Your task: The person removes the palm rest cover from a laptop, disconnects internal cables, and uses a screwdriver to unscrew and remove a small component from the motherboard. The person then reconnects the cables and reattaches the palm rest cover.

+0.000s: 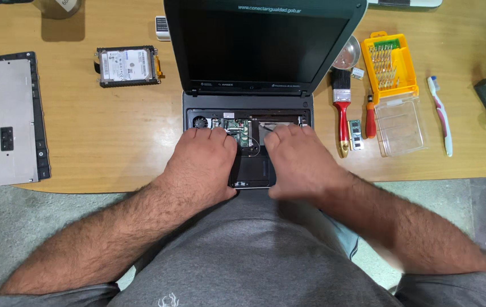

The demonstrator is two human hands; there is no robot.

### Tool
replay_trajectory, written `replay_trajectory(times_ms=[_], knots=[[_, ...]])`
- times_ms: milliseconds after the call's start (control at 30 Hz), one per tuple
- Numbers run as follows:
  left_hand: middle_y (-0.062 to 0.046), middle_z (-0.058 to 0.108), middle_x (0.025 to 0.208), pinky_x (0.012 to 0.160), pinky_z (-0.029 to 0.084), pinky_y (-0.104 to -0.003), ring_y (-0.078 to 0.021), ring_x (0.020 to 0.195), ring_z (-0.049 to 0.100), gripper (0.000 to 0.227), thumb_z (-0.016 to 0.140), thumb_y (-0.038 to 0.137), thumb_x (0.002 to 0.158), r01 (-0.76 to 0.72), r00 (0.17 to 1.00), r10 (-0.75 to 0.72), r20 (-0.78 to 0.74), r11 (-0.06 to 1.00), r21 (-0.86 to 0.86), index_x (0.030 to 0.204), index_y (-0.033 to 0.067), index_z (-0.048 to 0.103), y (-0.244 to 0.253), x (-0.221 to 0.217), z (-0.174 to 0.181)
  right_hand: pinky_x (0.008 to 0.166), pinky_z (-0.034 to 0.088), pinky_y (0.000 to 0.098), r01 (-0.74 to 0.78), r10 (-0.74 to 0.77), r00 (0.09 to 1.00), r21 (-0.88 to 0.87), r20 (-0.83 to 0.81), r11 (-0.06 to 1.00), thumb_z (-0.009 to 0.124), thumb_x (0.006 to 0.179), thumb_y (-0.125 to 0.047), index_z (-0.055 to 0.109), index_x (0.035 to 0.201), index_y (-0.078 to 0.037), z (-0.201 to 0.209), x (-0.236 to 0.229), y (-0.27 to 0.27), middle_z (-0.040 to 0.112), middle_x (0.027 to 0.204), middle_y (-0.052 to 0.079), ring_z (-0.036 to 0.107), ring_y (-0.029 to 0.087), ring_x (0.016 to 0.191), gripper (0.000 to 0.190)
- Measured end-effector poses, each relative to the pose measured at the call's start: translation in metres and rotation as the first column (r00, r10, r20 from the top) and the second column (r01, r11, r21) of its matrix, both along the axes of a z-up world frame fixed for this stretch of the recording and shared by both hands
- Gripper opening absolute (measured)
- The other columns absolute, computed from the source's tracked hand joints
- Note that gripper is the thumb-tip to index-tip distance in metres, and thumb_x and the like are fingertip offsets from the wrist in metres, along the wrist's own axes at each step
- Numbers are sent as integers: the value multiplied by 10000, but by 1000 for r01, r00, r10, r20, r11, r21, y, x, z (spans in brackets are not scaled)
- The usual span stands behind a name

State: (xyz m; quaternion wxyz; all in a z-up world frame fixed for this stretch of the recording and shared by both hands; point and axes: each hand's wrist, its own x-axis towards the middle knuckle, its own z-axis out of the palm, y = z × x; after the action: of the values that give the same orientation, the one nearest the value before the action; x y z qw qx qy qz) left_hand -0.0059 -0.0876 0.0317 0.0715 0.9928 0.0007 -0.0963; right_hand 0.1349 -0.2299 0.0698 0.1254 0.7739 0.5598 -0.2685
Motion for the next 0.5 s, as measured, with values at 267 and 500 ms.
replay_trajectory(times_ms=[267, 500], knots=[[-233, 644, 1031, 964, 538, -525, -420, 1065, 675, 680, 913, 338, 716, 23, 990, -19, 142, 999, -31, 1194, -38, 610, -8, -11, -5, 1058, 483, 528, -13, 14, 1000, -48, 25, 999, 772, 798, -397, 604, 1327, 13, 1, -4, -5, 660, 1170, 248, 644, 401, 1191, 690], [-263, 669, 1156, 1111, 444, -550, -407, 1191, 647, 606, 835, 237, 819, 18, 996, -14, 88, 999, -39, 1316, -27, 610, -16, -19, 2, 1164, 389, 542, -36, 37, 998, -5, 55, 999, 725, 910, -281, 482, 1482, 46, 4, -20, -21, 578, 1372, 309, 540, 440, 1349, 703]])
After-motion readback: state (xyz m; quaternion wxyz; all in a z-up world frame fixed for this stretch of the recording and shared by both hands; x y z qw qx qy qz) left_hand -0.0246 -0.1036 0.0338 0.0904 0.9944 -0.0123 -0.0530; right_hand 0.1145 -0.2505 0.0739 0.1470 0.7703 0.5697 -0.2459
